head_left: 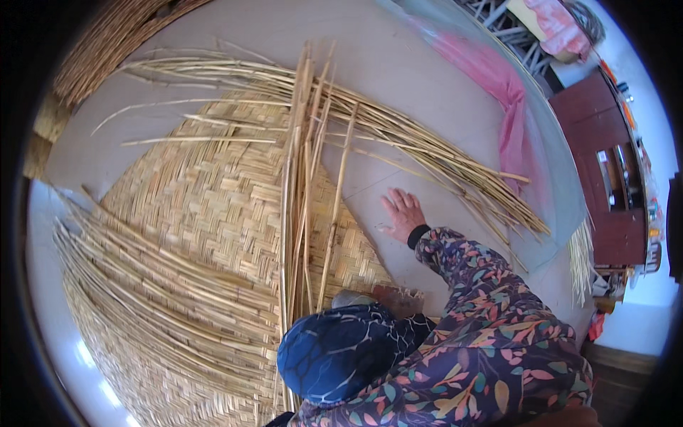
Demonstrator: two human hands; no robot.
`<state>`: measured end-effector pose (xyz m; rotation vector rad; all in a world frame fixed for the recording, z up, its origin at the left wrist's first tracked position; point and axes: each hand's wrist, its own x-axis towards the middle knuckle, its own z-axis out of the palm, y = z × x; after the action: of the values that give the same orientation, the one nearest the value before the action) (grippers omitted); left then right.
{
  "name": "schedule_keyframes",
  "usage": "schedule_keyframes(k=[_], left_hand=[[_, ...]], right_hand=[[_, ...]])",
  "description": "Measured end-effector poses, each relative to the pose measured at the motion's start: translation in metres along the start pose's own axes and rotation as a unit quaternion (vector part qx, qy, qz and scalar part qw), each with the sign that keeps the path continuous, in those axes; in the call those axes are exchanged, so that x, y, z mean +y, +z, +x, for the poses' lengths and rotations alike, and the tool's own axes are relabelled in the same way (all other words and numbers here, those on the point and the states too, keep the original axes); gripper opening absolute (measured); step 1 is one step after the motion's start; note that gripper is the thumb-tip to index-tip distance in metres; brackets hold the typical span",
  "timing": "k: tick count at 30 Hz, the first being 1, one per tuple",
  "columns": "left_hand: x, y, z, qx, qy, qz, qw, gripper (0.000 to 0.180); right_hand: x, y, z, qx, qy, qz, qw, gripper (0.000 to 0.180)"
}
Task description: The person sits on the floor and weaves a large mat using thin bamboo strips. They interlace the strips by hand, adjusting and tightening the weave as they work.
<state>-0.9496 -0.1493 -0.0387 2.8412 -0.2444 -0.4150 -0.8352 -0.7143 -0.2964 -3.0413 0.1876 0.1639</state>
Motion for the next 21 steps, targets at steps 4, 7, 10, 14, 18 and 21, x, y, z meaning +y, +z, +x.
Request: schedule_keyframes(k=[4,7,10,14,18,21], left_hand=[[-0.004,0.007,0.025,-0.036,-0.039,0.022,0.998,0.016],[-0.008,0.006,0.038,-0.060,-0.069,0.037,0.995,0.016],[-0.010,0.005,0.050,-0.078,-0.097,0.048,0.991,0.017],[-0.013,0.009,0.053,-0.094,-0.127,0.057,0.986,0.017],[-0.014,0.011,0.058,-0.113,-0.153,0.062,0.980,0.017],[-0.015,0.013,0.048,-0.121,-0.175,0.064,0.975,0.018]], right_hand=[[0.059,0.015,0.032,0.019,0.095,-0.061,0.993,0.091],[0.087,0.016,0.062,-0.024,0.141,-0.079,0.987,0.096],[0.107,0.003,0.099,-0.066,0.189,-0.078,0.977,0.104],[0.140,-0.012,0.126,-0.105,0.218,-0.059,0.969,0.112],[0.167,-0.017,0.143,-0.154,0.207,-0.066,0.964,0.116],[0.168,-0.022,0.162,-0.179,0.171,-0.067,0.967,0.116]])
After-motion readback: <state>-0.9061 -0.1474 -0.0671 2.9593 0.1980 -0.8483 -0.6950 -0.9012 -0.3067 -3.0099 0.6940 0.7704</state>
